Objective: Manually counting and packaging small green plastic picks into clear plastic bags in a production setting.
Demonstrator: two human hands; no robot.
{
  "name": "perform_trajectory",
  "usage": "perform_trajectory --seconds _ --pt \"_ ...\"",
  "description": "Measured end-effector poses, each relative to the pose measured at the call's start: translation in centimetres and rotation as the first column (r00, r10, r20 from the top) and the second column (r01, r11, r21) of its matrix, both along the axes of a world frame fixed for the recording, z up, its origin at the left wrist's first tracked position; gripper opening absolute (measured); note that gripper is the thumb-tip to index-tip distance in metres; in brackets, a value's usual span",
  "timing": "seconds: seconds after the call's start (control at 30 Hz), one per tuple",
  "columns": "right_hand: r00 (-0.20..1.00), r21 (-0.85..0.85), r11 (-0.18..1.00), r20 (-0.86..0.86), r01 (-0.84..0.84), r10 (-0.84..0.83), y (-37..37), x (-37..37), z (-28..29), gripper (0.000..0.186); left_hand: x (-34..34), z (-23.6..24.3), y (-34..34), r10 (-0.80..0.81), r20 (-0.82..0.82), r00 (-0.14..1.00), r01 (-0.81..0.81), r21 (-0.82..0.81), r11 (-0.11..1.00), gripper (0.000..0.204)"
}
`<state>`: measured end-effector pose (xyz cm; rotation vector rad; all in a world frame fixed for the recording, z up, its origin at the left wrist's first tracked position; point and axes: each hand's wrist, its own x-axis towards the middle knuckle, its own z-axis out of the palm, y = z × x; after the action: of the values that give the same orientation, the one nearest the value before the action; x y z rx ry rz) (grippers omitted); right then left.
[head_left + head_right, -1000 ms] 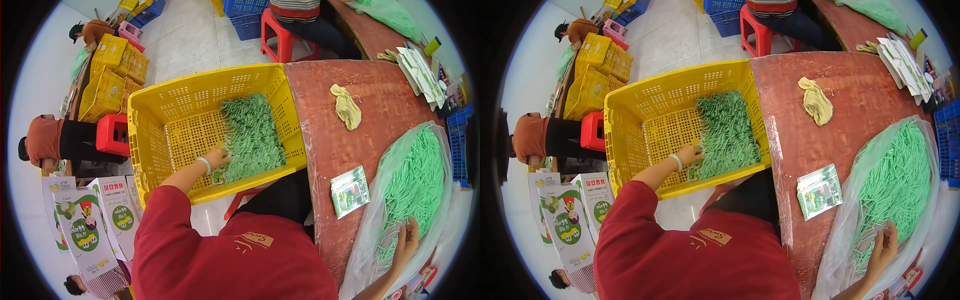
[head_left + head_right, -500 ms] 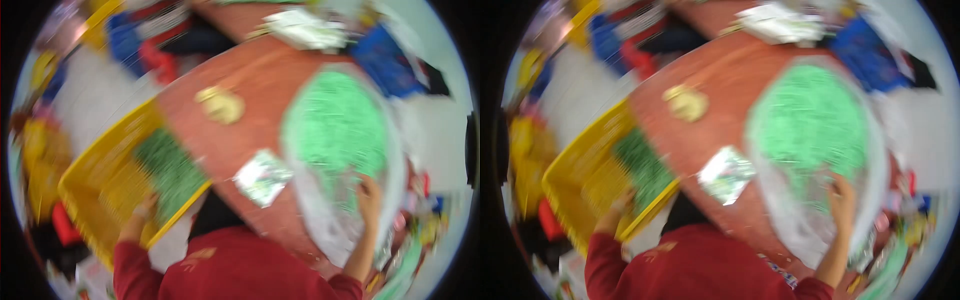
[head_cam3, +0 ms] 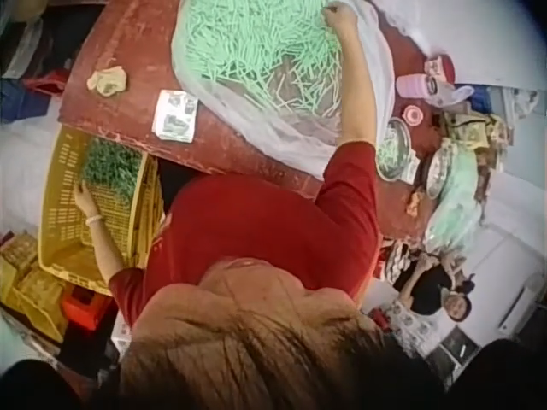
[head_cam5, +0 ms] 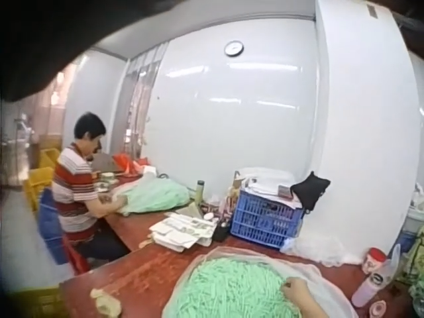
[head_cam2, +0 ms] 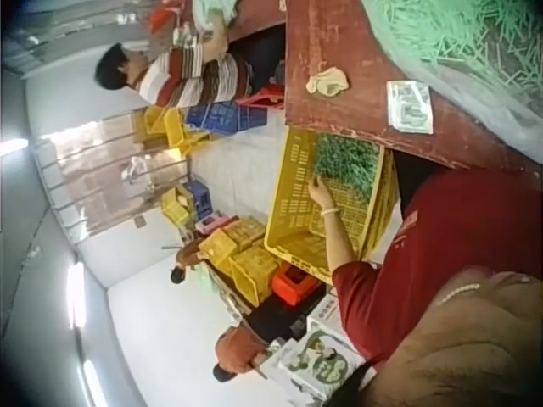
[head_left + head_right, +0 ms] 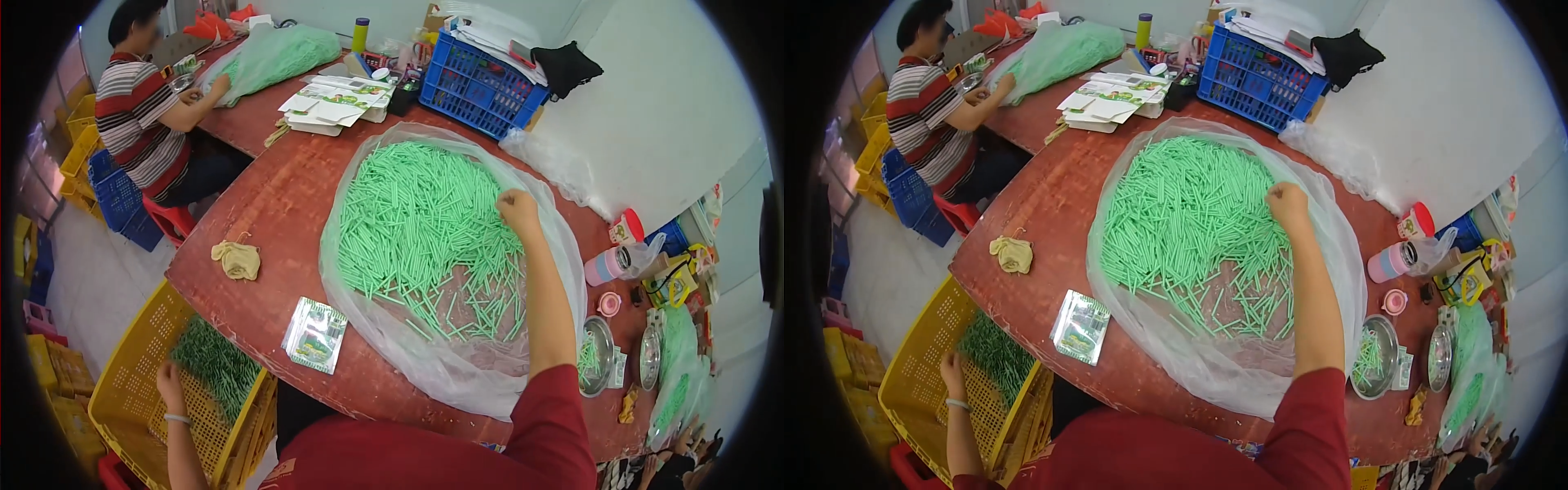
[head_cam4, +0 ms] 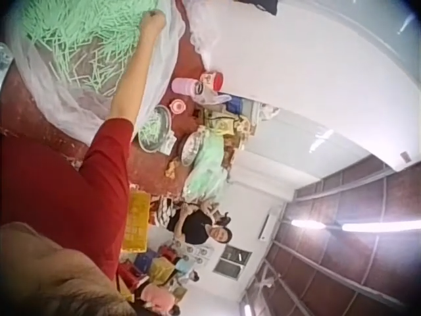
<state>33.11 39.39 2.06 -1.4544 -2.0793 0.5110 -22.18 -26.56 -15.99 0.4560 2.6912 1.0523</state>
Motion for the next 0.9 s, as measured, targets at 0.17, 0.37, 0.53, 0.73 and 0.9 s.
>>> perform_trajectory --seconds 0.17,0.37,0.53,0.73,0.9 --pt "0.879 -0.046 0.996 0.475 0.073 -0.043 6.1 -3.4 -1.8 0.051 11.3 13.5 12.0 -0.176 -0.275 0.945 0.256 0.290 0.922 0.015" --pt "0.877 -0.079 0.996 0.480 0.045 -0.002 7.3 -4.4 -1.5 0.045 21.8 17.3 22.2 -0.497 -0.448 0.743 0.544 -0.029 0.839 0.023" --pt "0.887 -0.025 0.994 0.454 0.107 -0.084 7.0 -3.9 -2.3 0.035 23.6 15.3 24.9 -0.576 -0.363 0.733 0.553 -0.176 0.815 0.045" --pt "0.967 -0.289 0.942 0.234 0.169 -0.102 4.2 -5.1 -0.4 0.030 23.2 14.5 25.7 -0.576 -0.089 0.812 0.582 0.057 0.811 0.034" --pt "0.990 -0.440 0.892 -0.037 0.107 -0.137 3.6 -4.5 0.2 0.026 23.5 13.3 26.0 -0.507 -0.091 0.857 0.507 0.330 0.796 0.016"
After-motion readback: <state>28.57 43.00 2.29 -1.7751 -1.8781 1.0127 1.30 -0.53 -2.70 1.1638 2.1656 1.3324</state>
